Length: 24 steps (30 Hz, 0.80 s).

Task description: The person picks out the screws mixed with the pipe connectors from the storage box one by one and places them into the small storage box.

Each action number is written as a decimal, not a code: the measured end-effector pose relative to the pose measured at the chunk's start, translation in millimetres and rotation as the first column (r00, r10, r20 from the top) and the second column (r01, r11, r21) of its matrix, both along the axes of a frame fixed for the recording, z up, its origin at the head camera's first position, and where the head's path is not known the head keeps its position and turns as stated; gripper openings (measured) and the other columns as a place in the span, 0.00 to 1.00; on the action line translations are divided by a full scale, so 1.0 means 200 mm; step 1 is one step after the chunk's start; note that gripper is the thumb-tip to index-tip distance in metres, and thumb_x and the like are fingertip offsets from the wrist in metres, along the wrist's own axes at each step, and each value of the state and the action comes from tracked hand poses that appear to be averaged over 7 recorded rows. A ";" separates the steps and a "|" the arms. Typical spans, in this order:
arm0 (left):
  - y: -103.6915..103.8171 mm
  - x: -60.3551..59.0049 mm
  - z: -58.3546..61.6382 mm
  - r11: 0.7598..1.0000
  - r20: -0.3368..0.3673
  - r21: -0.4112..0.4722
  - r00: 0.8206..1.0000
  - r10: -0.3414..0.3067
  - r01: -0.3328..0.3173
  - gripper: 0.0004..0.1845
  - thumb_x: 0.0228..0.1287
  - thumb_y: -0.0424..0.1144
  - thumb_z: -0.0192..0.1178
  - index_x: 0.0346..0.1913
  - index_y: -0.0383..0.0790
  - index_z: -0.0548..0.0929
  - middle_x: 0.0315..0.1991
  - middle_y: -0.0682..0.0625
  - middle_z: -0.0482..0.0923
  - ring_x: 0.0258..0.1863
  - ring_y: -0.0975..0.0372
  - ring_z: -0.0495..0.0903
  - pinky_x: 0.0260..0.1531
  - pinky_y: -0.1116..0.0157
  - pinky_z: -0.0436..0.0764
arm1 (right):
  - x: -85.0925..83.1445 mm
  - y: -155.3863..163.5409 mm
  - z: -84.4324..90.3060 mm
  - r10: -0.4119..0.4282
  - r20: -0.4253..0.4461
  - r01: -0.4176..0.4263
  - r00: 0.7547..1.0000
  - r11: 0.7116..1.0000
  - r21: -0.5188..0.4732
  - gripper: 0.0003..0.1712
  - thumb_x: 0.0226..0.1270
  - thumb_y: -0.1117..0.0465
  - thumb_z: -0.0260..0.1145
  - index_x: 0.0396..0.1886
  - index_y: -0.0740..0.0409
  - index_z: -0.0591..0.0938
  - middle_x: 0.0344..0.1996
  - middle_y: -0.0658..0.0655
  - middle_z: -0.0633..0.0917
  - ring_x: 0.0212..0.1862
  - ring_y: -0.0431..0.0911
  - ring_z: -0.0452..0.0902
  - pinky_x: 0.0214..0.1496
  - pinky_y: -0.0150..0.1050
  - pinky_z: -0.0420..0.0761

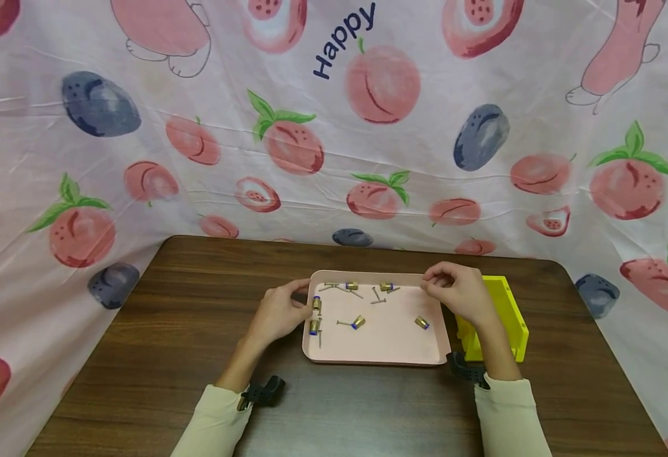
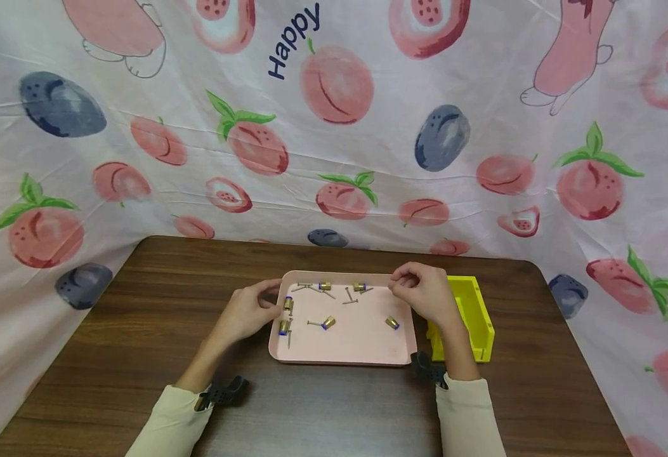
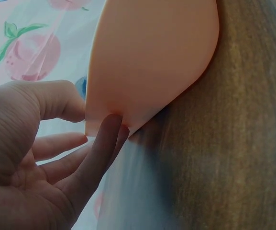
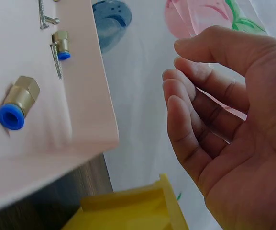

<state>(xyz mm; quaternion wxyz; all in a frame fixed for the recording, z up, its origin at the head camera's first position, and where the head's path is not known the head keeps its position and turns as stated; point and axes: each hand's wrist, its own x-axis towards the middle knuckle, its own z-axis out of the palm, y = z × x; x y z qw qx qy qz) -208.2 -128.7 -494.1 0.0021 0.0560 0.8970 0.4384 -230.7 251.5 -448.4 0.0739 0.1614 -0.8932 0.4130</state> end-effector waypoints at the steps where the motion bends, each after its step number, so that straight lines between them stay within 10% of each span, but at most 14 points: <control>1: 0.00 0.00 0.00 1.000 -0.002 0.001 1.000 -0.001 0.001 0.34 0.60 0.30 0.70 0.73 0.31 0.82 0.59 0.39 0.89 0.40 0.57 0.94 0.40 0.57 0.89 | -0.01 -0.01 0.00 0.007 0.001 -0.007 1.000 1.000 0.000 0.05 0.68 0.66 0.79 0.40 0.62 0.91 0.30 0.53 0.88 0.33 0.49 0.82 0.37 0.32 0.83; 24: 0.00 0.01 -0.01 1.000 -0.012 0.002 1.000 -0.009 0.009 0.35 0.59 0.31 0.69 0.73 0.33 0.82 0.59 0.40 0.89 0.41 0.58 0.94 0.40 0.58 0.89 | -0.23 -0.19 -0.02 0.145 0.123 -0.172 0.982 0.954 0.246 0.04 0.66 0.65 0.74 0.38 0.58 0.93 0.27 0.47 0.88 0.32 0.44 0.78 0.41 0.40 0.78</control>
